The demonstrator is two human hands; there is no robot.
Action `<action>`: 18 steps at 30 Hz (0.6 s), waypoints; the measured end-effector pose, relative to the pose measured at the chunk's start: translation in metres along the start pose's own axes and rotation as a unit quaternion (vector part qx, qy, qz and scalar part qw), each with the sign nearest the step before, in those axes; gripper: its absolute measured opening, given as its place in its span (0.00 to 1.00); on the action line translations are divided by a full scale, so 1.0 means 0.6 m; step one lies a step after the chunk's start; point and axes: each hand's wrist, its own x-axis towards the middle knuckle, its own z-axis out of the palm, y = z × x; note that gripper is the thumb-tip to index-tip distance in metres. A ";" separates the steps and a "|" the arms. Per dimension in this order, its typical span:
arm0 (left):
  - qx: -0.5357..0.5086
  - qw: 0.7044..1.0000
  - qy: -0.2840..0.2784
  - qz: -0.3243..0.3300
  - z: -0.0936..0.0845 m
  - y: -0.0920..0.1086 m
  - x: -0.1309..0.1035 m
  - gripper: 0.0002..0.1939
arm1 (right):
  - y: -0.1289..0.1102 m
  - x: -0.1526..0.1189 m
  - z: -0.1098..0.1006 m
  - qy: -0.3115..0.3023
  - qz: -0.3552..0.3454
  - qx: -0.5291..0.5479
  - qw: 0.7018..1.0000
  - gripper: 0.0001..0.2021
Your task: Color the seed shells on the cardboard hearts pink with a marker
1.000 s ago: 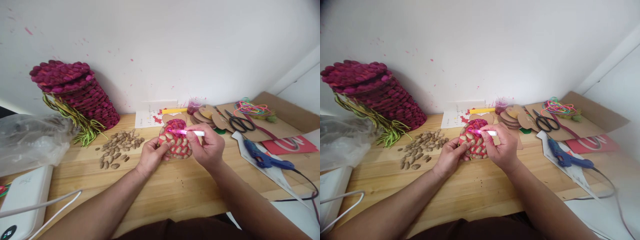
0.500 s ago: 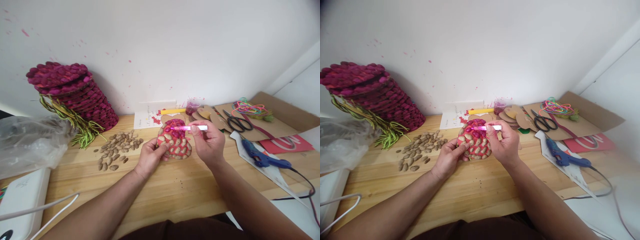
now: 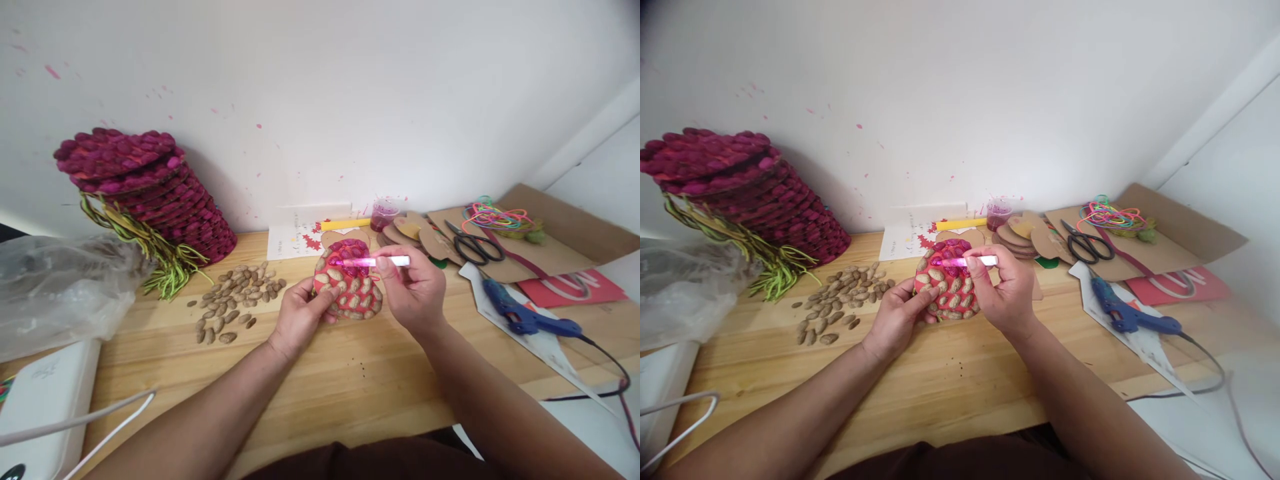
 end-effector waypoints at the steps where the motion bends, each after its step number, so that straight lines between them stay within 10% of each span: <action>1: 0.000 1.000 0.000 0.000 0.000 -0.001 0.000 0.22 | 0.001 0.000 0.000 0.001 -0.002 -0.004 1.000 0.05; 18: 0.021 1.000 0.021 0.002 0.000 -0.006 0.001 0.27 | 0.005 0.042 -0.023 0.092 0.050 0.060 0.993 0.12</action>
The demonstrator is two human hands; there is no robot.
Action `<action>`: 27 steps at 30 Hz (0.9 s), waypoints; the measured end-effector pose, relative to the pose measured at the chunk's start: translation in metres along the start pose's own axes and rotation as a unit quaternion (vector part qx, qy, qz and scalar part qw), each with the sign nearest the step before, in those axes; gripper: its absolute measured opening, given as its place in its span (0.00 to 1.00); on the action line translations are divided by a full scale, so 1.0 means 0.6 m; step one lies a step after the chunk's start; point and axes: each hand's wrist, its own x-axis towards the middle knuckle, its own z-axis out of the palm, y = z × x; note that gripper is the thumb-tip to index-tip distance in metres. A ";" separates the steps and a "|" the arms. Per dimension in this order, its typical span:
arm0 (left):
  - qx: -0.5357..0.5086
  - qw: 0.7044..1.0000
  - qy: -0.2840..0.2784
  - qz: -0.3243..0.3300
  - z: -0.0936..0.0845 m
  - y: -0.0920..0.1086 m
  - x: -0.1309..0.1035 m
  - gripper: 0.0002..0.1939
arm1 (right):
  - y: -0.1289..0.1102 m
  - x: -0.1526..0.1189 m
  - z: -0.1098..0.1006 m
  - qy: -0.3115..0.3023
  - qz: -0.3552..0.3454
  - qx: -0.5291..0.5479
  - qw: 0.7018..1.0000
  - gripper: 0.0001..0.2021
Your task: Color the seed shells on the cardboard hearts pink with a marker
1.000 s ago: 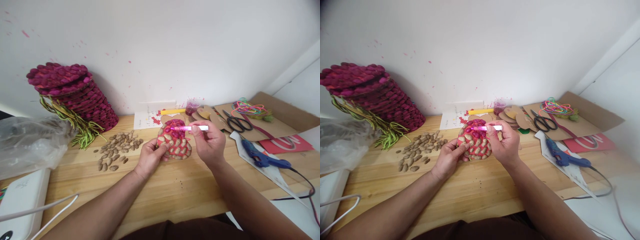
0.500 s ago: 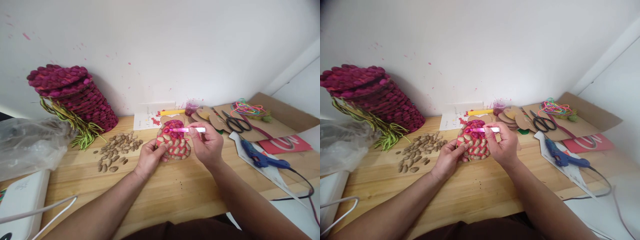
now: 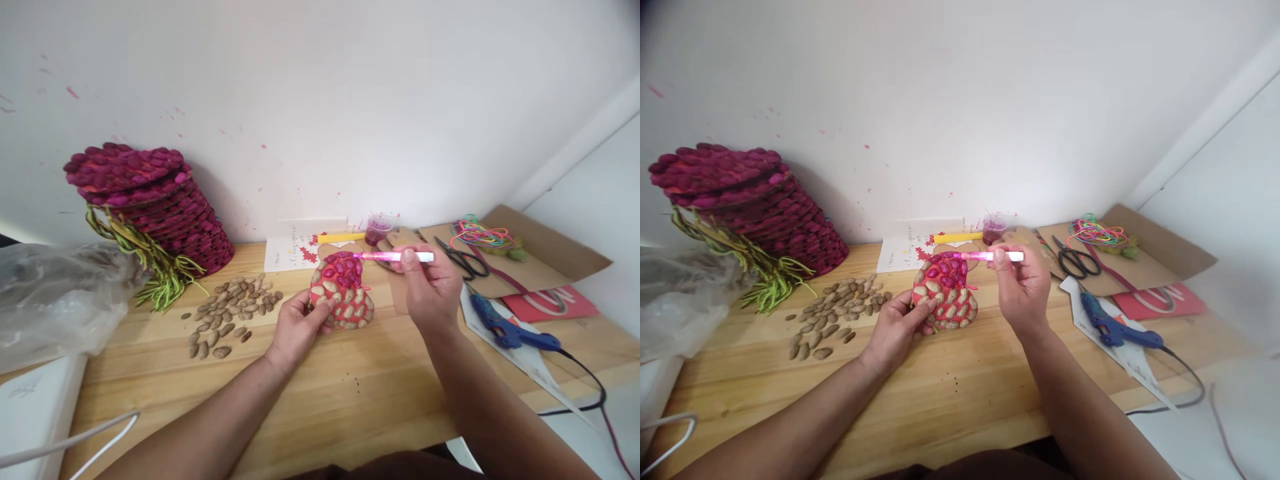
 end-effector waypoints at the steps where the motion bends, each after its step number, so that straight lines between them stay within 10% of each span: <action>1: 0.002 1.000 -0.003 0.000 0.000 -0.001 0.000 0.27 | -0.001 0.014 -0.005 0.010 0.002 -0.006 1.000 0.13; 13: 0.014 1.000 -0.016 0.011 0.004 -0.002 0.002 0.27 | 0.088 0.195 -0.016 -0.017 -0.009 -0.393 0.919 0.14; 27: 0.034 0.999 -0.028 0.013 0.007 -0.003 0.002 0.28 | 0.145 0.217 0.034 -0.159 0.109 -0.536 0.822 0.17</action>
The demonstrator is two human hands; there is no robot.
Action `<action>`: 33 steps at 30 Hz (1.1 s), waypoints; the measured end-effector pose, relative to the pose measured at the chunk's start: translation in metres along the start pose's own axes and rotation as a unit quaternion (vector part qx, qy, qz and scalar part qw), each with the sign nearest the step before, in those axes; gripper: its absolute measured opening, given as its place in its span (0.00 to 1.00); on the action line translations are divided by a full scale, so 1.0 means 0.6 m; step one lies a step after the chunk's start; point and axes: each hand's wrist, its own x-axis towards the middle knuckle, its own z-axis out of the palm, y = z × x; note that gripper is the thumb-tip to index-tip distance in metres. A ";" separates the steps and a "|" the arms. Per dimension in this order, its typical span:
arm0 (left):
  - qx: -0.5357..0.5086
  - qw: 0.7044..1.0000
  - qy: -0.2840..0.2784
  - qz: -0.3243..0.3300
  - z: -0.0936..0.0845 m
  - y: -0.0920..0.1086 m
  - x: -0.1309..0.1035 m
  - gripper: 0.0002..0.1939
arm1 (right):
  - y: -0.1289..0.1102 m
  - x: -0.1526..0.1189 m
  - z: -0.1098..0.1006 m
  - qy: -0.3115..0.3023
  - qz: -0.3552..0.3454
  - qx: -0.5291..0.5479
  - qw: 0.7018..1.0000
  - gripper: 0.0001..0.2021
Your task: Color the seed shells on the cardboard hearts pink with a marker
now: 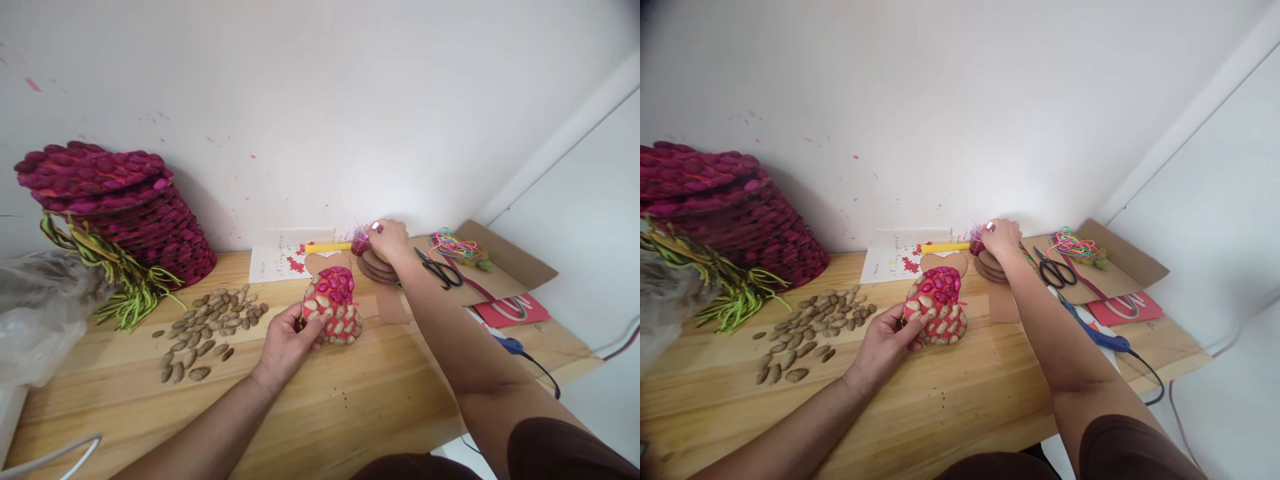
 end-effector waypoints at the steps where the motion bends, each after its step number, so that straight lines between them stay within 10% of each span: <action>1: 0.000 1.000 0.000 -0.001 0.000 0.000 0.000 0.28 | -0.001 -0.001 -0.001 -0.001 0.004 -0.003 1.000 0.18; 28: 0.005 1.000 0.000 0.001 0.001 0.003 -0.001 0.25 | 0.004 -0.030 -0.012 0.056 -0.040 0.028 0.997 0.13; 33: 0.001 1.000 -0.001 0.010 0.002 0.004 -0.001 0.24 | 0.020 -0.068 -0.034 0.207 -0.049 0.185 0.959 0.13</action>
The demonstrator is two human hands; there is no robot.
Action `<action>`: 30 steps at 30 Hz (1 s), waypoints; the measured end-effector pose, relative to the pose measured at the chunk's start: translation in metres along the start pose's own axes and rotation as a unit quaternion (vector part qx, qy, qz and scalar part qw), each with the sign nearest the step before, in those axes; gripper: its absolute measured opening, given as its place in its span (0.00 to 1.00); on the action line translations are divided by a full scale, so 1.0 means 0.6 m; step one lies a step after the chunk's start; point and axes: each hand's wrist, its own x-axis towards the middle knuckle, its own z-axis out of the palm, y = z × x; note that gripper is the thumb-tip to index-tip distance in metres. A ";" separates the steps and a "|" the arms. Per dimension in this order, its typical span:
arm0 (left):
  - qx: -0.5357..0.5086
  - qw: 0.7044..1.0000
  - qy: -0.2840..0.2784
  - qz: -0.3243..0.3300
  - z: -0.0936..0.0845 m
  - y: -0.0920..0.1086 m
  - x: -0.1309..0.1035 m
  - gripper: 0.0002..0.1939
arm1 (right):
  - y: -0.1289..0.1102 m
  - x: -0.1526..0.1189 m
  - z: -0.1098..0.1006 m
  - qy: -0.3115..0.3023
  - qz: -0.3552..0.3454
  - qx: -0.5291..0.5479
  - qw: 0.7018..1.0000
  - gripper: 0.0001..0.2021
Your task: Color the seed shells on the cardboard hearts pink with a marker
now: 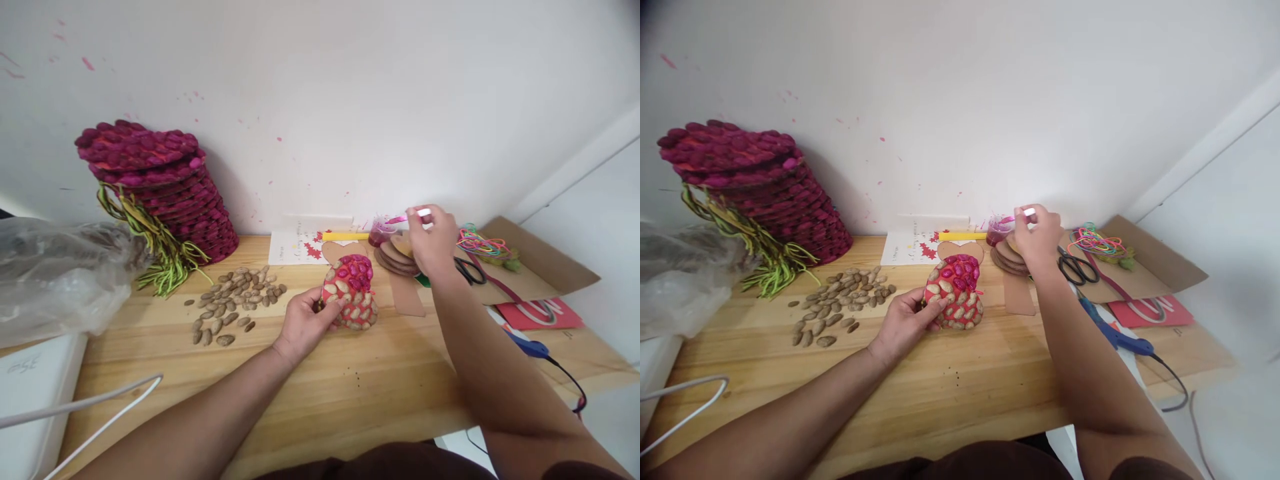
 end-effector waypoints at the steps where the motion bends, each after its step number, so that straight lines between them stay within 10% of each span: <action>1: 0.002 1.000 -0.001 0.004 0.000 -0.001 0.000 0.24 | -0.007 -0.012 -0.011 0.024 -0.003 0.049 0.999 0.13; 5: 0.025 0.999 0.009 0.037 -0.001 -0.005 -0.002 0.20 | -0.063 -0.085 -0.061 -0.004 0.003 0.246 0.969 0.14; 12: 0.044 0.994 0.033 0.095 0.000 -0.004 -0.008 0.16 | -0.139 -0.190 -0.105 -0.028 -0.151 0.278 0.948 0.05; 30: 0.214 0.935 0.048 0.279 -0.006 0.003 -0.010 0.15 | -0.119 -0.208 -0.112 0.046 -0.287 0.199 0.936 0.14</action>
